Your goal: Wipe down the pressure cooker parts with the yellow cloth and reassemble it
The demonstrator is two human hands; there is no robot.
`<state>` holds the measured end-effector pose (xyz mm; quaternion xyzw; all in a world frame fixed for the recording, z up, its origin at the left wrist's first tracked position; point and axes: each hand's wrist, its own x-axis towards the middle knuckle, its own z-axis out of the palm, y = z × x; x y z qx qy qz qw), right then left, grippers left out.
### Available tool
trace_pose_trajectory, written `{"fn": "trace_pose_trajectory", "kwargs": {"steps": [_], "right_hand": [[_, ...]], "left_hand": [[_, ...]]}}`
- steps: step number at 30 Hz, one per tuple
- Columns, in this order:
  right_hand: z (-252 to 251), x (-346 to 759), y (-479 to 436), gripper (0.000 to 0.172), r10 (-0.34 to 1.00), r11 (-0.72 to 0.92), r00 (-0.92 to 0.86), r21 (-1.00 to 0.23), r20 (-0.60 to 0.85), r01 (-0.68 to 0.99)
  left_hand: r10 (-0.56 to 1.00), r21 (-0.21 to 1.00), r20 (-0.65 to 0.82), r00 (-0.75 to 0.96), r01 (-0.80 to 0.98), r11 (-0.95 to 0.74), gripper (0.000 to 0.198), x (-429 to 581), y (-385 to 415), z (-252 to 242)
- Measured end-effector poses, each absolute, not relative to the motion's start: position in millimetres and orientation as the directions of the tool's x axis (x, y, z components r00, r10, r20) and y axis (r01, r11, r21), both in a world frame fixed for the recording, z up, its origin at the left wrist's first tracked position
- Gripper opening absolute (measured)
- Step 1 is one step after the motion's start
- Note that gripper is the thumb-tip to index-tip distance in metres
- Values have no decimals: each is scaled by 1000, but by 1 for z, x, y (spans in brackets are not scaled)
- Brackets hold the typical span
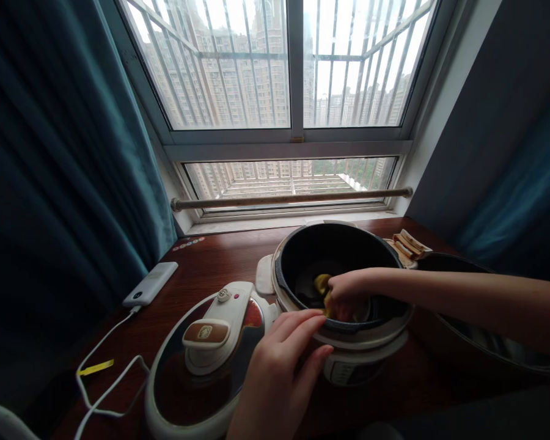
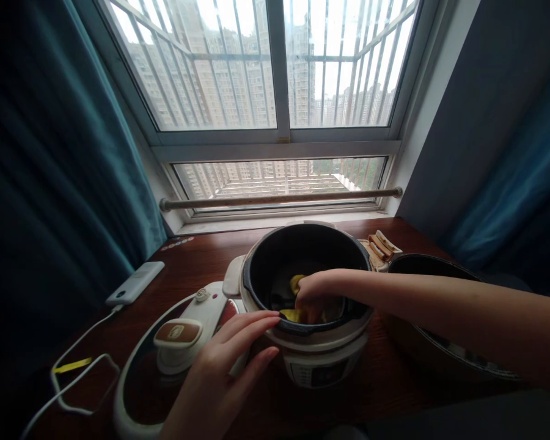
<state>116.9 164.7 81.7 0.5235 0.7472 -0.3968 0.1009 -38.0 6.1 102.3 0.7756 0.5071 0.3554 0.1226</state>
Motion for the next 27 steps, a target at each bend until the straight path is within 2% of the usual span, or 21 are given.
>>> {"fn": "trace_pose_trajectory", "kwargs": {"steps": [3, 5, 8, 10, 12, 15, 17, 21, 27], "right_hand": [[98, 120, 160, 5, 795, -44, -391, -688, -463, 725], [114, 122, 149, 9, 899, -105, -319, -856, -299, 507], [140, 128, 115, 36, 973, 40, -230, -993, 13, 112], [150, 133, 83, 45, 967, 197, -132, -969, 217, -148], [149, 138, 53, 39, 927, 375, 110, -896, 359, -237], [135, 141, 25, 27, 804, 509, 452, -841, 387, -184], [126, 142, 20, 22, 752, 498, 533, -864, 388, -74], [115, 146, 29, 17, 779, 379, 448, -899, 439, 221], [106, 149, 47, 20, 915, 223, 244, -908, 320, 356]], "left_hand": [[880, 555, 419, 225, 703, -444, 28, -37, 5, 102], [883, 554, 414, 222, 708, -438, 28, -37, 4, 103], [887, 551, 410, 213, 717, -426, 27, -35, 3, 104], [889, 545, 411, 202, 727, -417, 26, -33, 3, 104], [892, 536, 410, 190, 741, -404, 25, -31, 3, 105], [888, 511, 421, 186, 760, -402, 24, -28, 4, 106], [879, 491, 443, 179, 771, -404, 24, -25, 6, 105], [863, 465, 483, 151, 791, -398, 23, -22, 8, 103], [879, 453, 452, 150, 810, -372, 21, -30, 9, 107]]}}
